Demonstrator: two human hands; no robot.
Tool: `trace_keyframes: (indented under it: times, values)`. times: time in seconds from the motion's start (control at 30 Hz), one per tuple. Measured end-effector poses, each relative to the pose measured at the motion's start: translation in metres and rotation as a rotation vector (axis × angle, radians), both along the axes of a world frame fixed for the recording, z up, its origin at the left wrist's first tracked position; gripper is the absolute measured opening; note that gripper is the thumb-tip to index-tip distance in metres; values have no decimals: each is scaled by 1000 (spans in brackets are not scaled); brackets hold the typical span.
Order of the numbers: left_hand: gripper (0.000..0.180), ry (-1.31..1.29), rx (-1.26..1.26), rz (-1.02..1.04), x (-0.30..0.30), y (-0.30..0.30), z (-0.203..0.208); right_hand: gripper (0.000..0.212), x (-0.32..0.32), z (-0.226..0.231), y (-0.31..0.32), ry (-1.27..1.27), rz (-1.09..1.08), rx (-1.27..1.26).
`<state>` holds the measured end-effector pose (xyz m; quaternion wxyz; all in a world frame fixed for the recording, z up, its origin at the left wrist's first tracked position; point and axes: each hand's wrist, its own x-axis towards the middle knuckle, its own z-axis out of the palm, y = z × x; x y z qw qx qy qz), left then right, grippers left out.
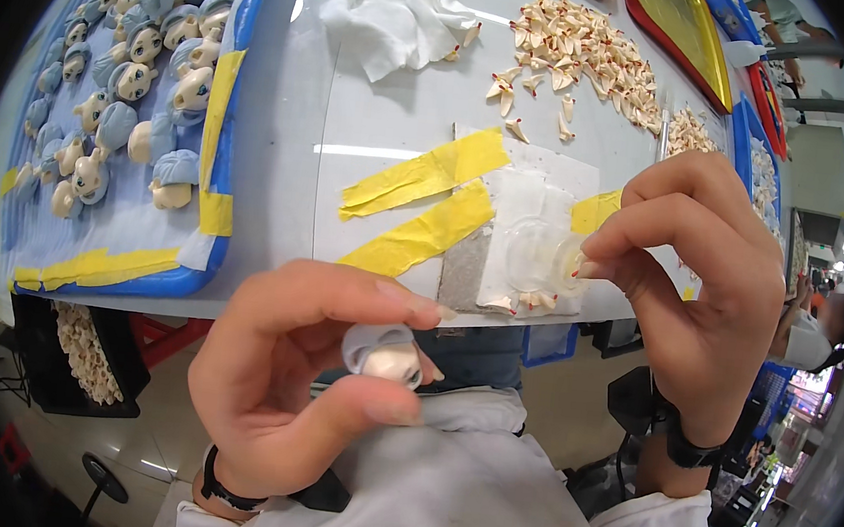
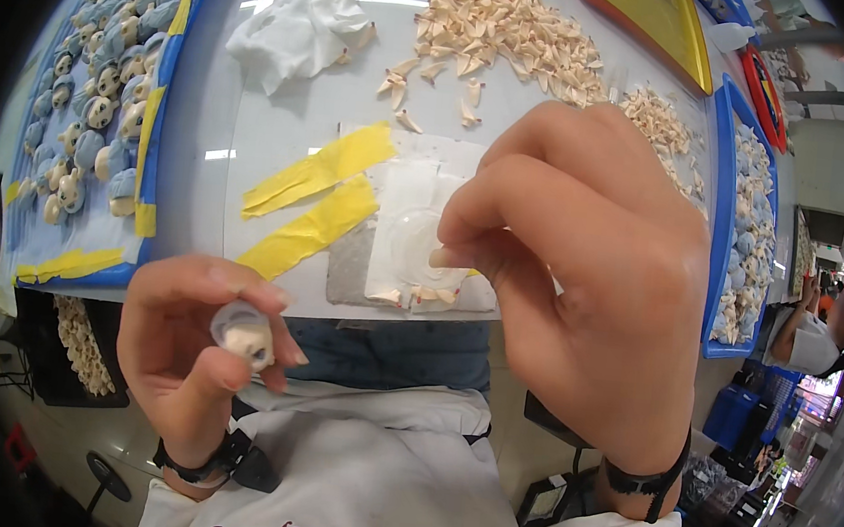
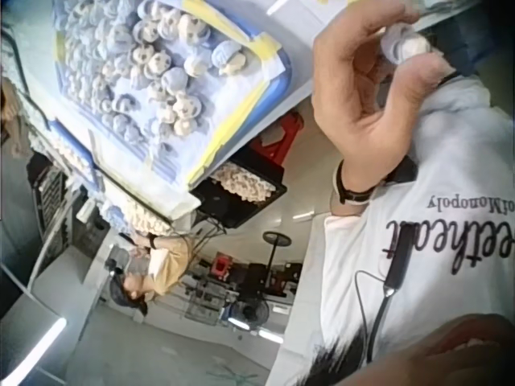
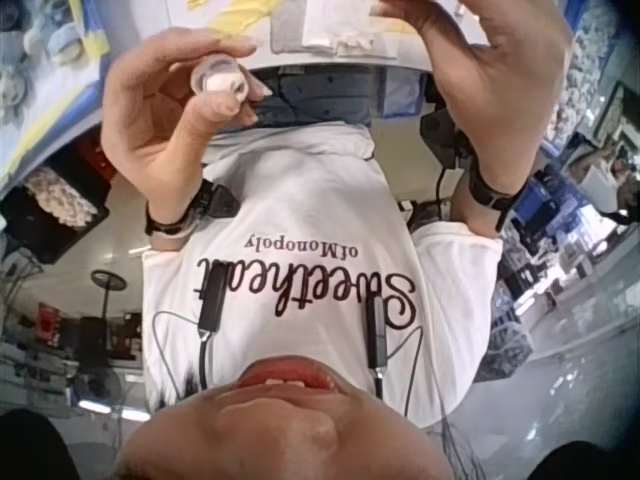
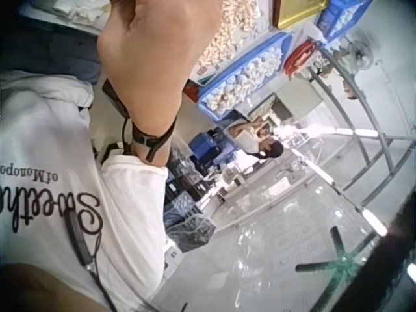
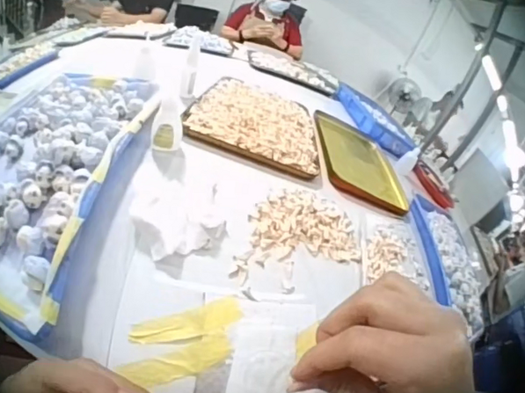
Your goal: The person assembles small figurines by hand, picking up tiny white components from a tray and attaching them to the heads of blue figures. The person repeatedly picks up parts, aligns them, and presses them onto the figurines, placing the completed units into a blue tray.
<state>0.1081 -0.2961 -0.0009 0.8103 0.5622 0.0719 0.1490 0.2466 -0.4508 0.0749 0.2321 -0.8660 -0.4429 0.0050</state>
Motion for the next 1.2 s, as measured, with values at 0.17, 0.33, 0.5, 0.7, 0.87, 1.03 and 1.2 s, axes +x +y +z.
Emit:
trace_keyframes:
  times: [0.17,0.33,0.5,0.7,0.87,1.03,1.2]
  values:
    - [35,146,-37,-43,0,-6,13,21,-6,1,-11,57,-64,137]
    - [41,35,46,-49,0,-9,6,19,-18,-11,-33,242,-170,408]
    - [45,-12,-137,-132,4,-16,3,25,-32,-20,-40,451,-262,589]
    - [37,-72,-172,-213,5,-26,4,27,-49,-23,-40,626,-245,697]
    - [38,-122,-93,-279,6,-23,0,24,-52,-22,-40,517,16,567]
    - [38,-126,24,-187,6,-26,6,24,-55,-17,-35,501,102,520]
    - [36,-222,200,-199,8,-21,4,23,-58,-24,-31,521,114,541]
